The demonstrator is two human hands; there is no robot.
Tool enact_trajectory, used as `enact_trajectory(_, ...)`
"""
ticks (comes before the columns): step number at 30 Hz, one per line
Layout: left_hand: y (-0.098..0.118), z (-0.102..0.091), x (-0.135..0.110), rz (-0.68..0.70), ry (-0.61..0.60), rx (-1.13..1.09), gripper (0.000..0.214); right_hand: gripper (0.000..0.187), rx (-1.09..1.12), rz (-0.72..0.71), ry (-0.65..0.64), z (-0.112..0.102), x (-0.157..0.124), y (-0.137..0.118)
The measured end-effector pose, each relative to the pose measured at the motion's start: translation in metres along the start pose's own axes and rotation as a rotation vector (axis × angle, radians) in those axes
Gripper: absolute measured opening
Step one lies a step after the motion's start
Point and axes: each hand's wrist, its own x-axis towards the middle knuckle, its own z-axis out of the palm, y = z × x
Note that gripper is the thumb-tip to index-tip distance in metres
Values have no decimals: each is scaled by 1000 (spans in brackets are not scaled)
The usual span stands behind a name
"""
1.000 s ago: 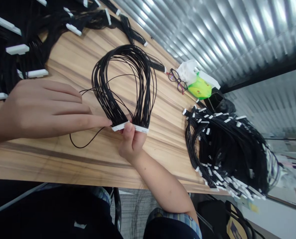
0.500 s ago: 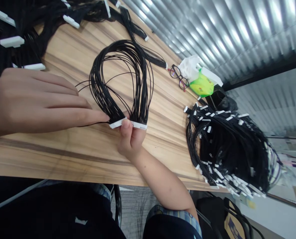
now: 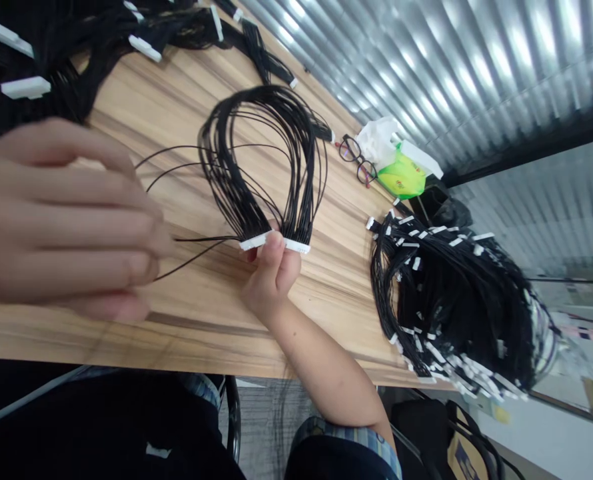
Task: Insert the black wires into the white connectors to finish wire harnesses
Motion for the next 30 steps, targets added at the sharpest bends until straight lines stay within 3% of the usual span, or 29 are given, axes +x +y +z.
enact_trajectory(4, 19, -2, -2, 167, -18, -314, 42, 36, 28, 9, 23, 3, 3, 0)
enact_trajectory(6, 30, 3, -2, 147, -25, -370, 37, 34, 37, -16, 8, 2, 1, 1)
enact_trajectory(10, 39, 14, -5, -13, -23, -356, 36, 22, 75, -72, -44, -2, -6, 7)
enact_trajectory(14, 29, 15, -7, -318, -12, -252, 28, 17, 109, -89, -130, -9, -12, 13)
enact_trajectory(16, 22, 12, -6, -386, -14, -179, 21, 19, 93, -119, -159, -13, -15, 16)
enact_trajectory(26, 9, 16, -17, -238, -7, 35, 27, 28, 44, -93, -260, -17, -15, 16)
enact_trajectory(30, 5, 16, -15, -136, 28, 48, 25, 22, 57, -59, -232, -12, -15, 14)
